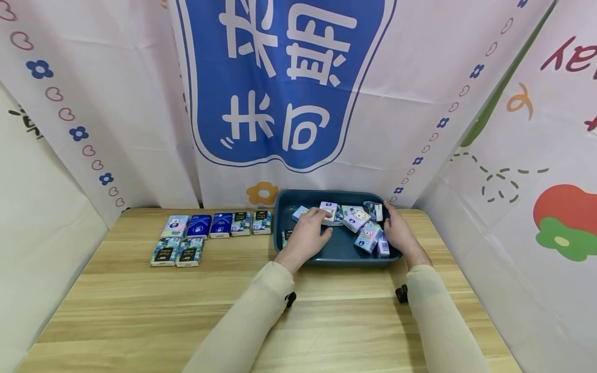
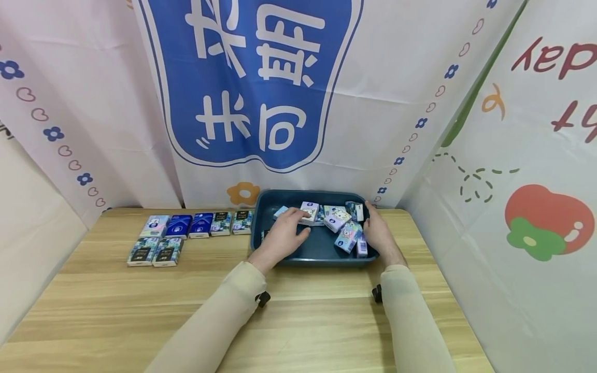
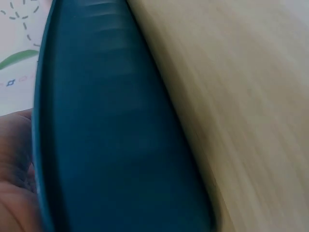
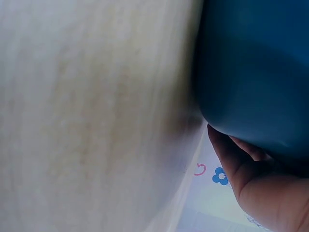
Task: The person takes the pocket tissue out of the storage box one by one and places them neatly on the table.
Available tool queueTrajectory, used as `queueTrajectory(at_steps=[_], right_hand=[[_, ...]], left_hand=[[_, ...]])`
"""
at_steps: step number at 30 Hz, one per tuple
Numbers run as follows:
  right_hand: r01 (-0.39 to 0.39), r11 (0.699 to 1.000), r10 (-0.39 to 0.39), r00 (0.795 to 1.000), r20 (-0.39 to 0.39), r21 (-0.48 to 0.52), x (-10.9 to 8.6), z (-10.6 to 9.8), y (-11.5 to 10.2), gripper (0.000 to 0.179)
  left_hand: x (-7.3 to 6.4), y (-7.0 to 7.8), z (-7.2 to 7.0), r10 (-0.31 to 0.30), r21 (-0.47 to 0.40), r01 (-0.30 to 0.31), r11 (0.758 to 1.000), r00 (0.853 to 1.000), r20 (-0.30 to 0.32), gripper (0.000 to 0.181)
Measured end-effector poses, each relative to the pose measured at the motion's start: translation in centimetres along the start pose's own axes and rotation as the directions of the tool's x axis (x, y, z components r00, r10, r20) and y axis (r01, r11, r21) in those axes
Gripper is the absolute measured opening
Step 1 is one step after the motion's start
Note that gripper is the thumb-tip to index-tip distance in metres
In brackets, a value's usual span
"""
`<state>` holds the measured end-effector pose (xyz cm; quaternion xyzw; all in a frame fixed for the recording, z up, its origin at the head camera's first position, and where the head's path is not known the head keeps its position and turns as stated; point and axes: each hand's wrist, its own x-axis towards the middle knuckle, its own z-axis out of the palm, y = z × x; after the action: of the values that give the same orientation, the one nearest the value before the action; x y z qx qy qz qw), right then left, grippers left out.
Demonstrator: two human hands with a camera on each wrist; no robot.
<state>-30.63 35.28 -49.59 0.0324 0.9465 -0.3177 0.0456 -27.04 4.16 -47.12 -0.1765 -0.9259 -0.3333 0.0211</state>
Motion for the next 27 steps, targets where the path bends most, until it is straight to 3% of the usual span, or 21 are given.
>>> queueTrajectory(at_steps=[9, 16, 27], right_hand=[[0.0, 1.0, 0.0, 1.0, -0.002, 0.002, 0.0, 0.0, 0.0, 0.07], [0.0, 1.0, 0.0, 1.0, -0.013, 0.003, 0.4, 0.3, 0.4, 0.069], [-0.004, 1.0, 0.004, 1.0, -0.008, 0.012, 0.4, 0.1, 0.2, 0.07]], left_hand=[[2.5, 0.0, 1.7, -0.021, -0.037, 0.02, 0.999, 1.0, -0.006, 0.049], [3.6, -0.2, 2.6, -0.06, 0.037, 0.059, 0.998, 0.998, 0.019, 0.053], [4.9, -0.9, 3.7, -0.068, 0.036, 0.068, 0.997, 0.998, 0.0, 0.047]])
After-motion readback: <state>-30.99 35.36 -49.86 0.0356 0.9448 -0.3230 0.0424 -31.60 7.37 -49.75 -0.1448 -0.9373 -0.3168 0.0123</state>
